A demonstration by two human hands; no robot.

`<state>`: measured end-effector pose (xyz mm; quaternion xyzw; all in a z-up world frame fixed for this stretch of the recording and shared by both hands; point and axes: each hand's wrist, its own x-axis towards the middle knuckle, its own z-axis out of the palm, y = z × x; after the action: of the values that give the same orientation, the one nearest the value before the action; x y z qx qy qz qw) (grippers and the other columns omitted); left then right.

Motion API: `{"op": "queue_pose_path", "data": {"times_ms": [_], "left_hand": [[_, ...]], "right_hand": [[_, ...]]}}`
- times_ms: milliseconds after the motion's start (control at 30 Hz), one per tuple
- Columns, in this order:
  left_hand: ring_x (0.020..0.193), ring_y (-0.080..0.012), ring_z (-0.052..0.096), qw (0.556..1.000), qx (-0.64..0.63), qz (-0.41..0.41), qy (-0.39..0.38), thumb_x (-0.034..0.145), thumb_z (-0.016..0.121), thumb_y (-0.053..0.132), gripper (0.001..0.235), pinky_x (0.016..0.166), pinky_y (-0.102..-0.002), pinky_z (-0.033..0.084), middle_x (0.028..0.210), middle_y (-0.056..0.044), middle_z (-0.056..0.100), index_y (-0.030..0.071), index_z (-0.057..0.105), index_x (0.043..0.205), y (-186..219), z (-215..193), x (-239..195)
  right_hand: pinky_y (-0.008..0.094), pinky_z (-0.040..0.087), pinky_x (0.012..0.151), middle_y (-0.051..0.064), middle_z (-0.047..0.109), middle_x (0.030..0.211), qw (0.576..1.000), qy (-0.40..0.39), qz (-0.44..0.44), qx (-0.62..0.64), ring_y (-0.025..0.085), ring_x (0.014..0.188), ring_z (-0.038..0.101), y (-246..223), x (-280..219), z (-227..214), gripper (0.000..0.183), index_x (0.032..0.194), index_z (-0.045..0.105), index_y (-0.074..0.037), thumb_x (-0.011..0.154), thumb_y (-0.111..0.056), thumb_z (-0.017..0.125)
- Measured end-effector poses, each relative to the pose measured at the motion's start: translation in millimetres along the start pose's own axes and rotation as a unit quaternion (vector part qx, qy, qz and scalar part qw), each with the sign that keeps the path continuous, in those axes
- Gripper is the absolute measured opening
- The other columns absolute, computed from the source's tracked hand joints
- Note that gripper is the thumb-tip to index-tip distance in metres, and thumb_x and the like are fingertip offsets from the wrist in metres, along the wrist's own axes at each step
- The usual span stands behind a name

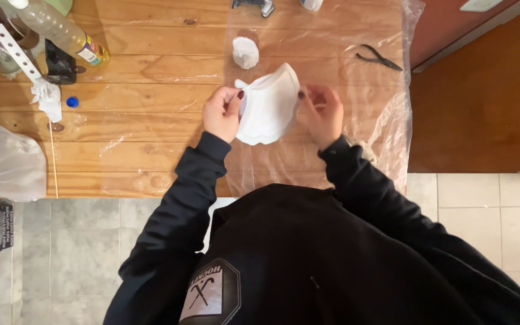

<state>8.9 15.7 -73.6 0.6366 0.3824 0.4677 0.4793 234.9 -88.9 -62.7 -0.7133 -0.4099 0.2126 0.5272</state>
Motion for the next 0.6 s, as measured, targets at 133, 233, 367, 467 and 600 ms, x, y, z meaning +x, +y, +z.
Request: {"op": "queue_pose_path", "data": {"times_ms": [133,233,367,467,600], "left_hand": [[0.065,-0.0072,0.056,0.998,0.032,0.026,0.052,0.102,0.068,0.008,0.009,0.060,-0.026,0.048,0.076,-0.004,0.068,0.000,0.067,0.099,14,2,-4],[0.060,-0.0074,0.054,0.995,0.073,0.019,0.067,0.101,0.068,0.008,0.008,0.056,-0.026,0.046,0.074,-0.004,0.067,0.000,0.068,0.099,37,5,-10],[0.063,-0.0057,0.053,0.998,0.026,0.028,0.053,0.103,0.066,0.007,0.007,0.058,-0.024,0.045,0.075,-0.001,0.064,0.001,0.067,0.102,48,9,-19],[0.067,-0.0042,0.053,0.998,-0.013,0.035,0.052,0.104,0.066,0.007,0.007,0.061,-0.022,0.046,0.077,0.000,0.064,0.000,0.066,0.103,46,11,-24],[0.071,-0.0022,0.054,0.994,-0.087,0.020,0.056,0.103,0.068,0.005,0.007,0.065,-0.020,0.047,0.080,0.002,0.065,-0.002,0.066,0.102,35,11,-25]], "right_hand": [[0.025,0.056,0.082,0.006,0.074,0.107,0.988,-0.091,0.034,0.122,0.012,0.096,0.069,10,-19,-1,0.034,0.126,0.066,0.002,0.098,-0.015,0.074],[0.026,0.054,0.090,0.004,0.072,0.119,0.955,-0.141,0.123,0.231,0.010,0.106,0.067,-9,-16,-5,0.037,0.131,0.061,0.000,0.099,-0.018,0.067],[0.032,0.048,0.098,0.004,0.070,0.121,0.913,-0.187,0.175,0.317,0.013,0.111,0.063,-9,-7,-7,0.034,0.132,0.062,-0.002,0.102,-0.017,0.063],[0.036,0.049,0.102,0.006,0.070,0.120,0.844,-0.224,0.218,0.435,0.017,0.113,0.065,6,3,-8,0.027,0.127,0.062,-0.003,0.102,-0.014,0.062],[0.038,0.051,0.107,0.006,0.070,0.122,0.776,-0.257,0.241,0.524,0.020,0.117,0.067,13,7,-9,0.012,0.117,0.061,-0.006,0.106,-0.010,0.063]]}}
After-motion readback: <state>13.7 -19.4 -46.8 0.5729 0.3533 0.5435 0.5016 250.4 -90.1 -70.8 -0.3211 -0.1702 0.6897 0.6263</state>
